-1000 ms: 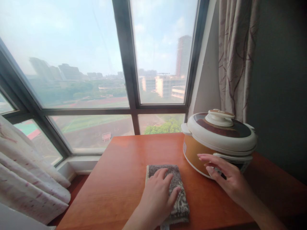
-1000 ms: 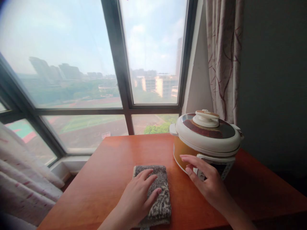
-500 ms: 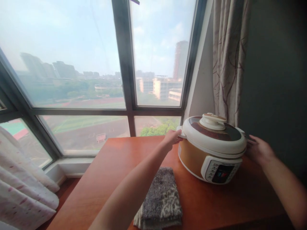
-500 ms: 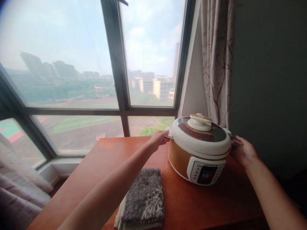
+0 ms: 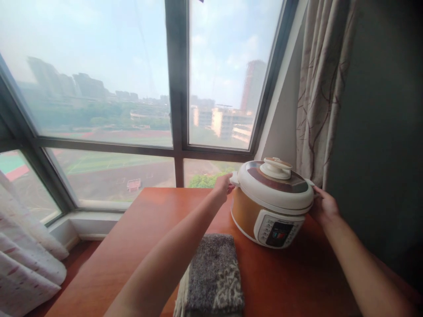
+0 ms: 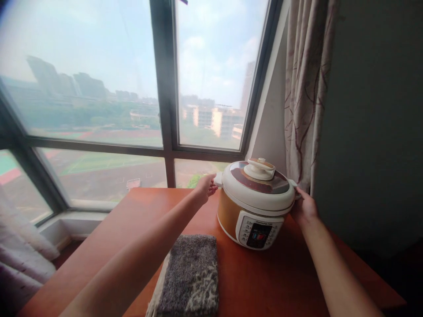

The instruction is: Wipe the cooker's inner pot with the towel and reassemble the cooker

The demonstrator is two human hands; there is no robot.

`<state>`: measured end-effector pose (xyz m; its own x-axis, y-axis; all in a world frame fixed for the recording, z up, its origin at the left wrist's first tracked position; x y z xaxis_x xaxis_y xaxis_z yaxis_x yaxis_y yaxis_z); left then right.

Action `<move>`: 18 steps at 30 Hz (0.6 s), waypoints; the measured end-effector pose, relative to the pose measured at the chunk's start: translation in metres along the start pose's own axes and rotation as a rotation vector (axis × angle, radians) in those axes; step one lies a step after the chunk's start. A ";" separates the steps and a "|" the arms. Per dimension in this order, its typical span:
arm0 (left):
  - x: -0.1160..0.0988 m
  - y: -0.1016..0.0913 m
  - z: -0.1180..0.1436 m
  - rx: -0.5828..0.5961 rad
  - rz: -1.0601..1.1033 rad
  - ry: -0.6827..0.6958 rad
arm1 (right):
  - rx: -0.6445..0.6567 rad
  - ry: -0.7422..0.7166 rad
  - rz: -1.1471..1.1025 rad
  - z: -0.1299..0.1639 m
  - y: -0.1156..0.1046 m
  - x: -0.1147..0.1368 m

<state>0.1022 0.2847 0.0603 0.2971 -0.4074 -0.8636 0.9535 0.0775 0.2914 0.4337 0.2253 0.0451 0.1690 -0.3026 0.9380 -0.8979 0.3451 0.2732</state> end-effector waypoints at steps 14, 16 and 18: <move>-0.049 -0.131 0.006 -0.302 0.386 0.328 | 0.290 0.008 -0.245 0.015 0.176 -0.044; -0.056 -0.156 0.008 -0.371 0.402 0.388 | 0.336 0.017 -0.265 0.023 0.203 -0.049; -0.064 -0.182 0.011 -0.438 0.402 0.444 | 0.373 0.031 -0.298 0.033 0.230 -0.053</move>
<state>-0.0909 0.2870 0.0672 0.5319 0.1276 -0.8371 0.6726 0.5369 0.5093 0.2042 0.2912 0.0509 0.4481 -0.3117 0.8379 -0.8922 -0.0971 0.4410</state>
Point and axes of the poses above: each hand's wrist, its own z-axis away from the middle knuckle, its own y-axis out of the palm, x = y × z, the point moved 3 cm from there along -z, towards the middle knuckle, and after that the axes turned 5 degrees about -y, right-handed, at the moved point
